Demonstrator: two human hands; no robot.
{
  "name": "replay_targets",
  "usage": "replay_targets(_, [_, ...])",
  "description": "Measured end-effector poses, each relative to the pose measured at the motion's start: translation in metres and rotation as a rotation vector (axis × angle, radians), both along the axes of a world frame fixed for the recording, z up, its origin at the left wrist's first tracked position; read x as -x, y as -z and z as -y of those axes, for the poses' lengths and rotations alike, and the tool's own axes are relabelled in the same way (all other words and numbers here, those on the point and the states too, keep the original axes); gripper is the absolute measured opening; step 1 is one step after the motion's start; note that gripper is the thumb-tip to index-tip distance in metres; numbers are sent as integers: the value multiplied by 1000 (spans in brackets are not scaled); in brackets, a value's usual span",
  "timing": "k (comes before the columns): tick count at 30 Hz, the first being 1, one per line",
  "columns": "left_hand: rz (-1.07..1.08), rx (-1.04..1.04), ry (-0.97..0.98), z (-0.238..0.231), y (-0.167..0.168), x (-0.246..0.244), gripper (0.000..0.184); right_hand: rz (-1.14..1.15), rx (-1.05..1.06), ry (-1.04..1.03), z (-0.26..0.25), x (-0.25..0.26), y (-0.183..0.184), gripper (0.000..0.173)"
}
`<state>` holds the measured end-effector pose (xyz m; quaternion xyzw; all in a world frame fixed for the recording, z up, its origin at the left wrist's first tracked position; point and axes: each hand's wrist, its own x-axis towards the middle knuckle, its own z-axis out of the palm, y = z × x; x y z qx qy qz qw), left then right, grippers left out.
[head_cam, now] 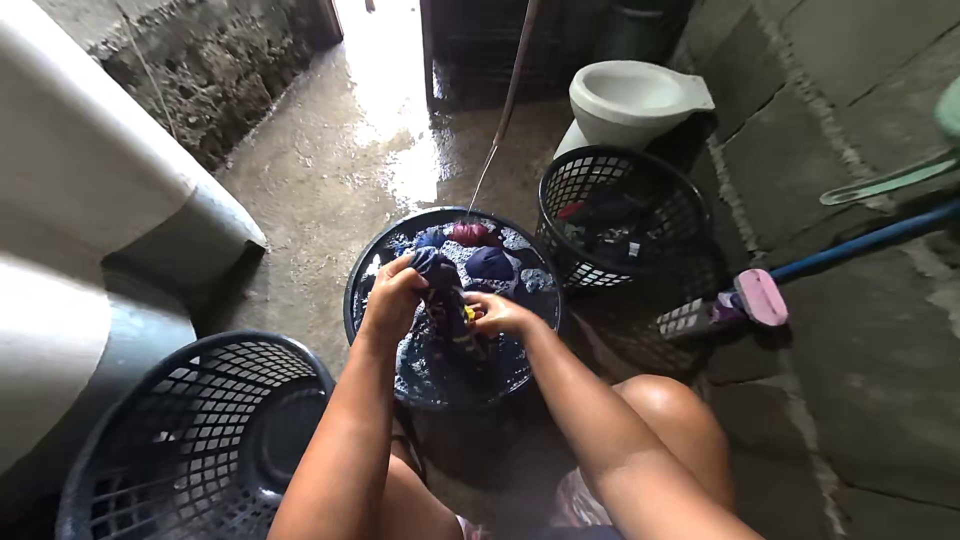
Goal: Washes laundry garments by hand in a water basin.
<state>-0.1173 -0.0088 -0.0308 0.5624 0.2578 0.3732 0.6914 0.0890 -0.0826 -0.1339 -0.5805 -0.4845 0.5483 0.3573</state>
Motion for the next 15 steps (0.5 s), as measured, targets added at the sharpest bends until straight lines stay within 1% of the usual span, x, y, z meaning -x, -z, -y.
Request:
replay_targets(2, [70, 19, -21, -1, -4, 4, 25, 38, 67, -42, -5, 12, 7, 47])
replay_targets(3, [73, -9, -46, -3, -5, 5, 25, 49, 49, -30, -6, 11, 4, 37])
replay_targets(4, [74, -47, -97, -6, -6, 6, 27, 68, 22, 1, -8, 7, -1, 31])
replay_targets(6, [5, -139, -250, -12, -7, 10, 25, 143, -41, 129, -7, -6, -17, 26])
replay_targets(7, [-26, -170, -312, -15, -7, 14, 22, 176, -94, 241, -5, -12, -25, 23])
replay_targets(9, [-36, -177, -419, -20, -10, 23, 19, 156, -226, 485, -3, -29, -39, 24])
replay_targets(10, [-24, -157, -471, -22, -12, 27, 18, 124, -279, 542, 0, -40, -49, 25])
replay_targets(12, [36, -90, -508, -24, -16, 34, 16, 54, -309, 591, 5, -54, -67, 25])
replay_targets(13, [55, -63, -489, -23, -18, 36, 14, 35, -298, 583, 6, -55, -70, 24])
replay_targets(15, [57, -47, -412, -19, -18, 31, 12, 25, -252, 475, 6, -44, -63, 22])
